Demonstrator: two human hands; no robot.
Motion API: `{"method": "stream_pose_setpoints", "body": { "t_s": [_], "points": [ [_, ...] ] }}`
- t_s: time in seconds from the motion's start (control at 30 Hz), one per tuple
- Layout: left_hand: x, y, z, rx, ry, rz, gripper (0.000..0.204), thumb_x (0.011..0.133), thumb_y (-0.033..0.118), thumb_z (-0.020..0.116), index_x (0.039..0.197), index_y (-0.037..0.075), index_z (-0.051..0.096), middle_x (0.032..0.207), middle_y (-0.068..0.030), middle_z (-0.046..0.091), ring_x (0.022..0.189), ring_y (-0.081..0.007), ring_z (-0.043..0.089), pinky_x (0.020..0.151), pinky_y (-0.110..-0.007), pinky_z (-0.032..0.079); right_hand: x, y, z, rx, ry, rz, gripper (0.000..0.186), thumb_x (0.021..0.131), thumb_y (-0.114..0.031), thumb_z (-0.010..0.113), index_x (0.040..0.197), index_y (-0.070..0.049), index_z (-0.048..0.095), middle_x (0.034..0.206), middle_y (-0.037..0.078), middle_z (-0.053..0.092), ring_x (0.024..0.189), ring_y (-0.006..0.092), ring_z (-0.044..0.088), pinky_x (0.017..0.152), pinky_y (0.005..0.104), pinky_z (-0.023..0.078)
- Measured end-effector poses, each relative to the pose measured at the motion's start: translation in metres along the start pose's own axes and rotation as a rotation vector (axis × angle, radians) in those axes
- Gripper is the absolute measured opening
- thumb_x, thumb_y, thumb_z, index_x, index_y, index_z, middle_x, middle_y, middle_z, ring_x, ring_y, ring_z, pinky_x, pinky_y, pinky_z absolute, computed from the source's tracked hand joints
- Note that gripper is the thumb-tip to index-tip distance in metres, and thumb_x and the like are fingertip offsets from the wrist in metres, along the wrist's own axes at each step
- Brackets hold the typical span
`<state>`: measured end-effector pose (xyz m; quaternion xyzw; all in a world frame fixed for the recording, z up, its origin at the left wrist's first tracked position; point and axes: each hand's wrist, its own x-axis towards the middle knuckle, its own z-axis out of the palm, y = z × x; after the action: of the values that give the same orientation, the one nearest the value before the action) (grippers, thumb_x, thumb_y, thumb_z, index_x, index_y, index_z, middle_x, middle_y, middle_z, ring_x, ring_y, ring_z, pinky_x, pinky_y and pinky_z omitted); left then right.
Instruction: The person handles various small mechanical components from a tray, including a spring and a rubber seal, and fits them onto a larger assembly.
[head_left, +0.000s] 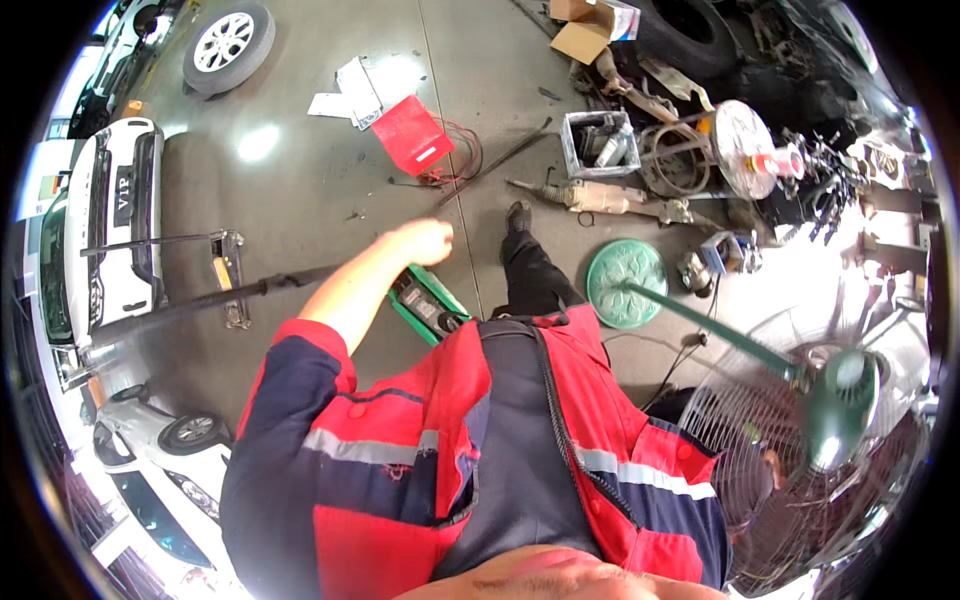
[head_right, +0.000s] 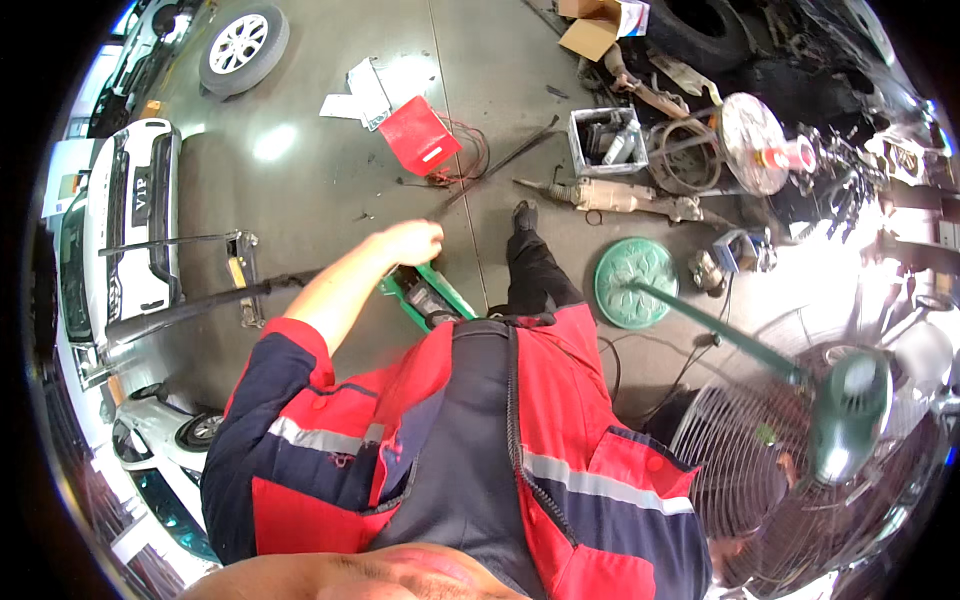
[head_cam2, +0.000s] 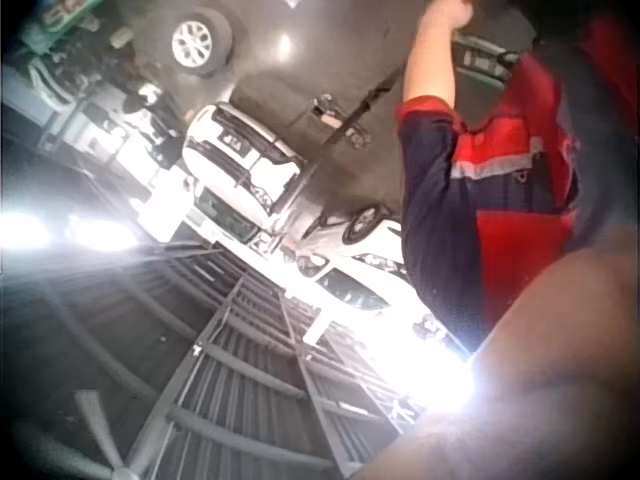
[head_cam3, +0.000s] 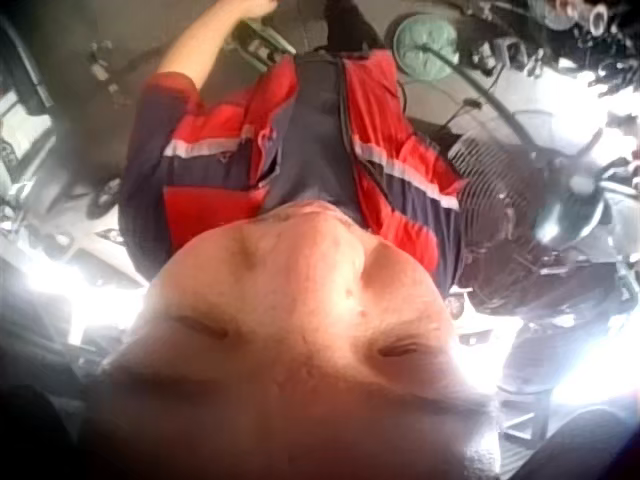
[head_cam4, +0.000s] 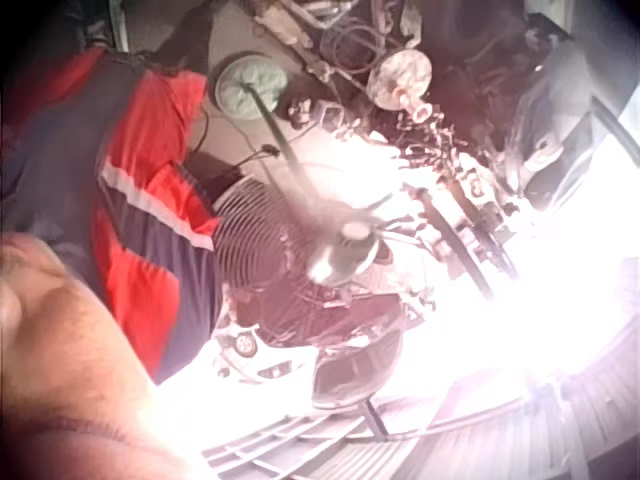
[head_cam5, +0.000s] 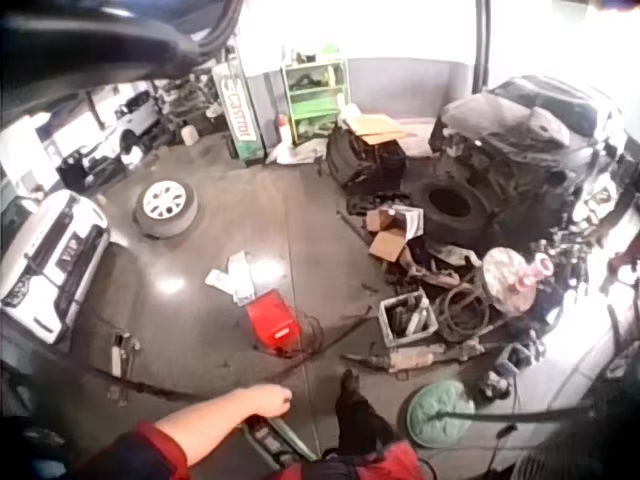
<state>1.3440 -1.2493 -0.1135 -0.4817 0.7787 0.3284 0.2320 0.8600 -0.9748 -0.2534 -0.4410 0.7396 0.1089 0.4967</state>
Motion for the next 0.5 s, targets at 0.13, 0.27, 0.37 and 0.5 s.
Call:
{"method": "stream_pose_setpoints", "body": {
  "t_s": [0.13,0.27,0.37,0.5],
  "points": [
    [0.034,-0.064,-0.083,-0.439,0.425,-0.078,0.023,0.092,0.02,0.052,0.104,0.001,0.06,0.098,-0.0212,0.064,0.094,-0.0354,0.063,0.081,-0.042,0.05,0.056,-0.064,-0.041,-0.122,-0.069,-0.005,0.031,0.087,-0.024,0.047,0.099,-0.004,0.069,0.096,0.023,0.068,0.096,0.0376,0.066,0.085,0.0462,0.053],
    [0.02,-0.135,-0.079,-0.576,0.492,-0.221,0.021,0.089,0.022,0.056,0.096,0.002,0.058,0.089,-0.0221,0.062,0.087,-0.0386,0.062,0.075,-0.044,0.048,0.11,-0.156,-0.115,-0.341,-0.093,-0.073,0.032,0.087,-0.024,0.047,0.1,-0.004,0.068,0.096,0.023,0.068,0.096,0.0376,0.066,0.085,0.0463,0.053],
    [-0.018,-0.187,-0.054,-0.543,0.356,-0.441,0.023,0.091,0.023,0.049,0.092,0.001,0.056,0.092,-0.0256,0.061,0.09,-0.0443,0.059,0.078,-0.048,0.048,0.185,-0.278,-0.233,-0.644,-0.093,-0.225,0.029,0.087,-0.022,0.047,0.096,-0.004,0.067,0.096,0.022,0.069,0.096,0.0354,0.067,0.085,0.0452,0.053],
    [-0.035,-0.24,0.002,-0.53,0.056,-0.779,0.027,0.088,0.02,0.047,0.099,0.003,0.066,0.101,-0.0261,0.065,0.099,-0.0439,0.061,0.082,-0.048,0.049,0.299,-0.389,-0.393,-0.979,0.257,-0.57,0.024,0.089,-0.015,0.047,0.088,-0.001,0.066,0.09,0.021,0.067,0.086,0.0326,0.067,0.075,0.0425,0.053]
  ]
}}
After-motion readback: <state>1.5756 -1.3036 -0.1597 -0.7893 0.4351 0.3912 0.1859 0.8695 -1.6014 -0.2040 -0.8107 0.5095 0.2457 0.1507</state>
